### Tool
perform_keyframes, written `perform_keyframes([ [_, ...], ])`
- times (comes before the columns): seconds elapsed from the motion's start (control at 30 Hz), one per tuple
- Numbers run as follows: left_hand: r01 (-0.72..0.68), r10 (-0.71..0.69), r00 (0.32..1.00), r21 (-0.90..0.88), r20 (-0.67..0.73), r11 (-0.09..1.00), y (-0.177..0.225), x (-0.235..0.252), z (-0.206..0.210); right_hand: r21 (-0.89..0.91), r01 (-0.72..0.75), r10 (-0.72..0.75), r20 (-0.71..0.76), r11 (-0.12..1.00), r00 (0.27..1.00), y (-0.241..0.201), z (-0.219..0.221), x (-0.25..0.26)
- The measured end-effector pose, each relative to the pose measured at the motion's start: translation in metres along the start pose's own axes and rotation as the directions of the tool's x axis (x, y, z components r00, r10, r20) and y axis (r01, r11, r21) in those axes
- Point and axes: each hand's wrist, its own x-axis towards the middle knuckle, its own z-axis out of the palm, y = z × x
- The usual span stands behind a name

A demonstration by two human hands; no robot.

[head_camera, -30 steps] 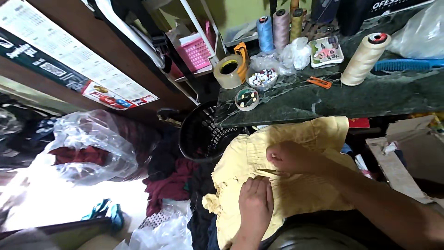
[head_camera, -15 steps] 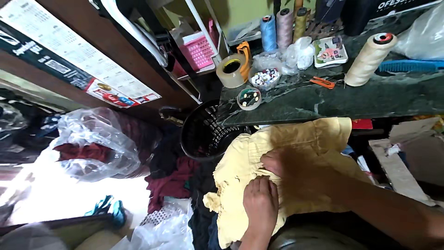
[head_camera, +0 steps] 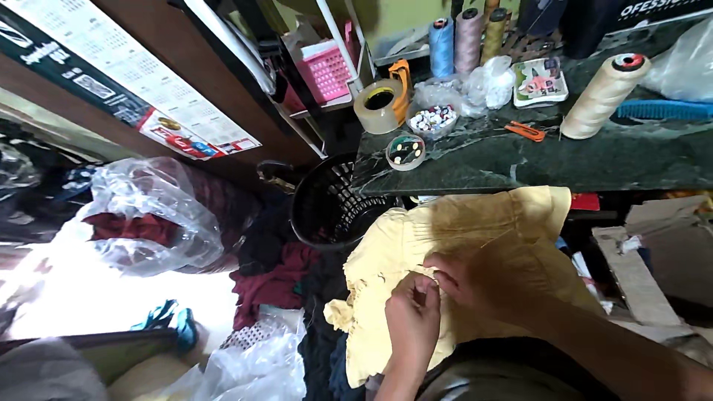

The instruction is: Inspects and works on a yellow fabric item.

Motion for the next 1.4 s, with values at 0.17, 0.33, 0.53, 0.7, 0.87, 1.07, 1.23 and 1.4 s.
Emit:
perform_keyframes([
  [0.17,0.056,-0.056,0.998,-0.120,0.000,0.991,-0.001,0.001,-0.002,-0.059,0.061,-0.062,-0.021,0.996,0.998,0.008,0.014,0.010],
  [0.33,0.105,-0.109,0.994,-0.304,0.003,0.947,0.005,0.007,-0.003,0.196,-0.070,0.085,-0.067,0.978,0.994,0.002,-0.002,0.017],
  [0.53,0.391,-0.393,0.902,-0.718,0.177,0.575,0.017,0.016,-0.004,0.233,0.096,-0.047,-0.210,0.968,0.977,0.019,0.027,-0.012],
  [0.7,0.555,-0.505,0.792,-0.750,0.343,0.360,0.024,0.016,-0.010,0.352,0.064,0.039,-0.280,0.934,0.959,0.026,0.034,-0.021],
  [0.87,0.604,-0.523,0.714,-0.788,0.465,0.124,0.023,0.018,-0.013,0.446,0.059,0.068,-0.263,0.893,0.962,0.024,0.034,-0.017],
  [1.07,0.601,-0.528,0.655,-0.796,0.540,-0.069,0.030,0.021,-0.015,0.545,0.010,0.126,-0.211,0.838,0.969,0.014,0.036,-0.022],
  [1.23,0.630,-0.499,0.677,-0.776,0.541,0.014,0.025,0.021,-0.013,0.570,0.022,0.123,-0.216,0.822,0.968,0.018,0.037,-0.021],
  [1.4,0.570,-0.452,0.781,-0.788,0.432,0.233,0.019,0.016,-0.004,0.633,-0.094,0.182,-0.075,0.768,0.980,0.018,0.034,-0.020],
])
